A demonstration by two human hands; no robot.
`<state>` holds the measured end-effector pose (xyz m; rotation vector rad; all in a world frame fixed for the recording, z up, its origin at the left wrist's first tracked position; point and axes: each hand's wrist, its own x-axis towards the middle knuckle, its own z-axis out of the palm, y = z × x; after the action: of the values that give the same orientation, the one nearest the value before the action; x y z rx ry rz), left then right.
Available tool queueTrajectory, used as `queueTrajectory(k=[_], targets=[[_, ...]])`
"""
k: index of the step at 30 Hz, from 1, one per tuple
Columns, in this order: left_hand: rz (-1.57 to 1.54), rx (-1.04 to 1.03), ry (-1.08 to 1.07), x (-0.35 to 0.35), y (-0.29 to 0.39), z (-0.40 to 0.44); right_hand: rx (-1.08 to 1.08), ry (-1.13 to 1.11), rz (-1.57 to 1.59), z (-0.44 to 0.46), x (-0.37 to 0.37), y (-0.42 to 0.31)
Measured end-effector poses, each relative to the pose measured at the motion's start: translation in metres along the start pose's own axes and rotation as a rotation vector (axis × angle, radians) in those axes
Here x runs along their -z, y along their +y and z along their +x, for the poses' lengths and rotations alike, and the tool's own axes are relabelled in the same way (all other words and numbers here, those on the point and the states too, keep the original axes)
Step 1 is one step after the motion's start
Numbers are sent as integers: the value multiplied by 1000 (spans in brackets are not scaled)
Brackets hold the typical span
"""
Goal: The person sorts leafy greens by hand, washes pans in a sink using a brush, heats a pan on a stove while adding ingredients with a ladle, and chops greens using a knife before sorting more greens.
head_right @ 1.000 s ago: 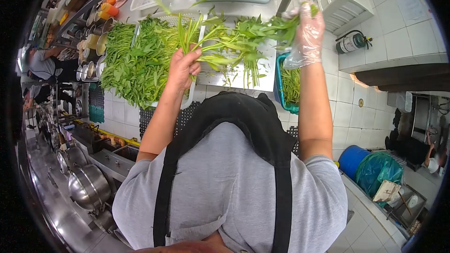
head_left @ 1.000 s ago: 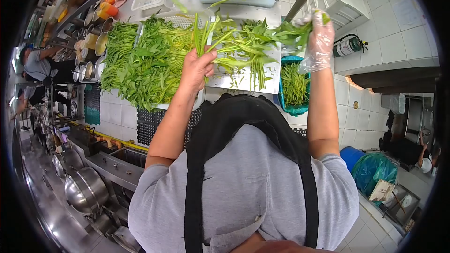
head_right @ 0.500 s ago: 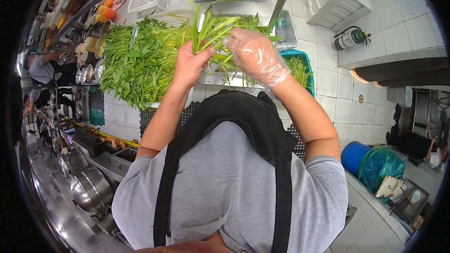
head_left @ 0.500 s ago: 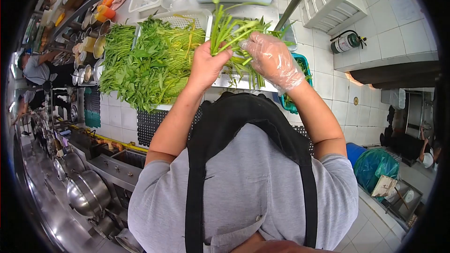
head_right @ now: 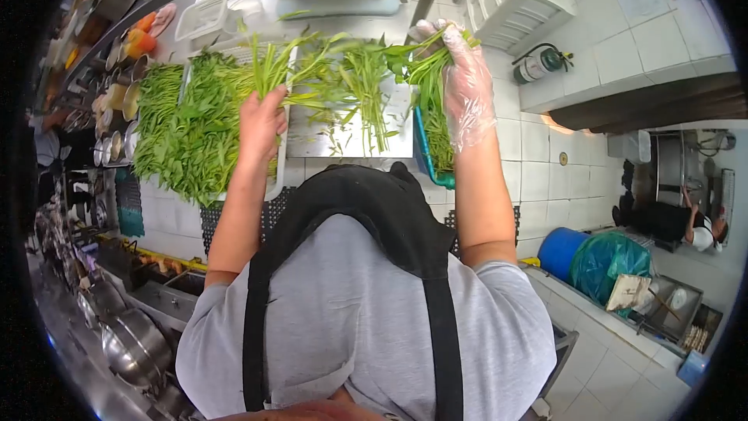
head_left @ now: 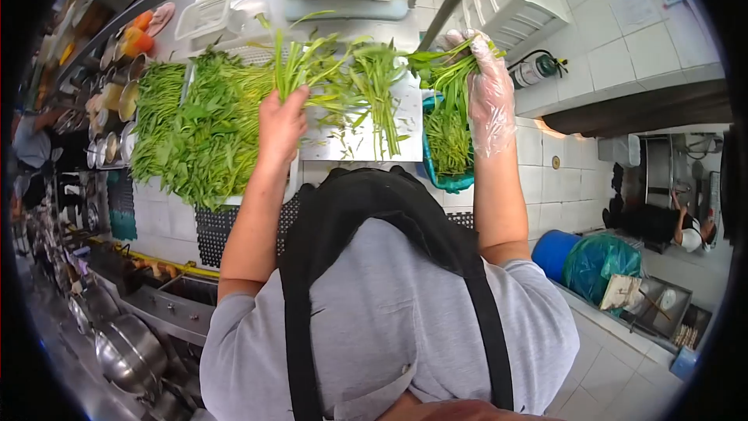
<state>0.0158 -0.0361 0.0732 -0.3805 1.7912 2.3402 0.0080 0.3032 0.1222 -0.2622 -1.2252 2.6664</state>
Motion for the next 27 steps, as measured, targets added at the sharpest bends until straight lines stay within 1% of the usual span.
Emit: queueTrajectory(k=[2,4,6,7,8,10,11,12,14,15,16,18,19,20,21,23,24,26,27], targets=[[8,-31,26,2,4,2,6,-97,-15,-4,-7,-9],[-4,-23,45,-5,10,0,-11,-129,13,-11,-19,-13],[-74,-40,7,-9,10,2,-10,-179,-165,-15,-28,-9],[-105,-38,6,-14,14,1,-25,-160,-245,-22,-37,-5],[-99,-43,22,-17,15,0,-35,-170,-235,-24,-42,3],[-111,-59,-42,-24,18,-2,68,-211,-525,-26,-48,17],[-94,-56,-49,-27,21,-4,166,-295,-647,-24,-45,23],[-92,-55,-48,-27,22,-6,164,-295,-646,-24,-48,24],[-85,-44,-103,-29,23,-8,649,-435,-1152,-25,-58,27],[-84,-42,-106,-31,24,-9,765,-507,-1193,-25,-64,28],[-70,-36,-109,-33,27,-11,764,-504,-1194,-25,-66,27],[-54,-28,-110,-33,28,-14,937,-719,-1526,-26,-69,28],[-58,5,-146,-32,29,-14,967,-742,-1594,-24,-69,33],[-63,37,-182,-31,29,-14,969,-744,-1592,-24,-68,37],[-64,35,-178,-31,30,-16,999,-765,-1600,-25,-67,40],[-91,98,-232,-32,33,-19,1082,-778,-1574,-22,-63,49],[-90,97,-230,-30,33,-20,1082,-779,-1572,-22,-60,52],[-165,194,-268,-28,31,-18,1023,-800,-1584,-22,-54,55],[-164,194,-270,-27,29,-17,1085,-786,-1593,-24,-54,55]])
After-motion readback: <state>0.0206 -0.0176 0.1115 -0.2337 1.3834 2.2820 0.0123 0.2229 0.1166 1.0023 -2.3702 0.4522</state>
